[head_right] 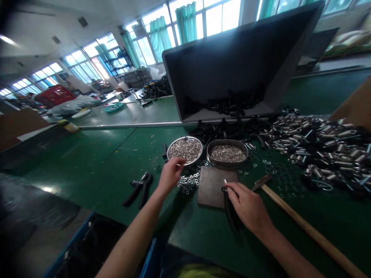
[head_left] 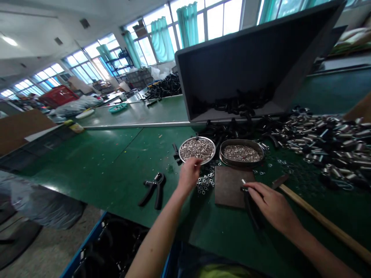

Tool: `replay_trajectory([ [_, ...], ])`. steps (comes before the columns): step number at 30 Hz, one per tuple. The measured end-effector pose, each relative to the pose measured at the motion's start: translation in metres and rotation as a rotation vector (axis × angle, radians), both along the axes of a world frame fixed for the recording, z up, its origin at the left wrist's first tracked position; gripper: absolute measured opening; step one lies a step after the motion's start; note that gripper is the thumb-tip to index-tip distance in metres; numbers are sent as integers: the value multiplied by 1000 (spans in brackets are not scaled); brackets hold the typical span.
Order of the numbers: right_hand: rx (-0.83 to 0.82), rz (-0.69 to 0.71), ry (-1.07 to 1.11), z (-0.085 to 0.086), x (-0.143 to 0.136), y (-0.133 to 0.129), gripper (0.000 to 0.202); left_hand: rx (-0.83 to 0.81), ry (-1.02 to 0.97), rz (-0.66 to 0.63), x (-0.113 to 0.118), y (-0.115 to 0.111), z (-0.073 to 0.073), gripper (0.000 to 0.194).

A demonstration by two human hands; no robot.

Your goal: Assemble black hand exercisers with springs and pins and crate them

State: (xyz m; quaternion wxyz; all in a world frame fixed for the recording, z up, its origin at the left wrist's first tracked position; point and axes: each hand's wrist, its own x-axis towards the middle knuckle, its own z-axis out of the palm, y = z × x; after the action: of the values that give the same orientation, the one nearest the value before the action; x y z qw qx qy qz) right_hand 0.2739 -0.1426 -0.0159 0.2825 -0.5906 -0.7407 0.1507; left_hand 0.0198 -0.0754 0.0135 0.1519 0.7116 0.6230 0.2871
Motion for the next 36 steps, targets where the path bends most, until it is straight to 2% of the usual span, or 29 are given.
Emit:
replay_trajectory([
  [1,-1,3,-73,-2,5,1,31,16,161,154,-22,19,3,29],
  [2,1,5,-151,-3,9,1,30,7,215,223,-41,37,5,33],
  [4,12,8,-287,-6,11,0,30,-39,277,242,-72,67,3,34],
  [7,5,9,-385,-7,6,-1,29,-104,328,178,-94,89,-7,32],
  [11,-43,6,-330,-7,5,1,27,-103,335,122,-102,87,-10,26],
  [13,-78,0,-210,-5,9,2,27,-68,310,140,-110,79,-3,23],
  [16,-130,-22,77,2,15,-1,29,14,245,246,-117,59,12,15],
  [18,-166,-49,277,9,13,-5,30,85,73,320,-106,36,19,21],
  [20,-193,-81,447,16,6,-11,32,116,-431,300,-78,5,22,28],
  [22,-195,-104,572,24,-5,-17,32,-83,-907,192,-37,-30,20,34],
  [25,-138,-120,625,35,-21,-27,29,-537,-1279,-17,25,-76,13,43],
  [27,-68,-109,589,42,-29,-33,27,-679,-1351,-111,54,-95,12,54],
  [29,5,-86,539,46,-34,-37,24,-726,-1365,-145,69,-104,14,65],
  [32,94,-47,461,46,-36,-40,20,-725,-1347,-102,76,-109,20,69],
  [36,138,40,376,41,-35,-42,20,-732,-1186,-55,76,-111,20,67],
])
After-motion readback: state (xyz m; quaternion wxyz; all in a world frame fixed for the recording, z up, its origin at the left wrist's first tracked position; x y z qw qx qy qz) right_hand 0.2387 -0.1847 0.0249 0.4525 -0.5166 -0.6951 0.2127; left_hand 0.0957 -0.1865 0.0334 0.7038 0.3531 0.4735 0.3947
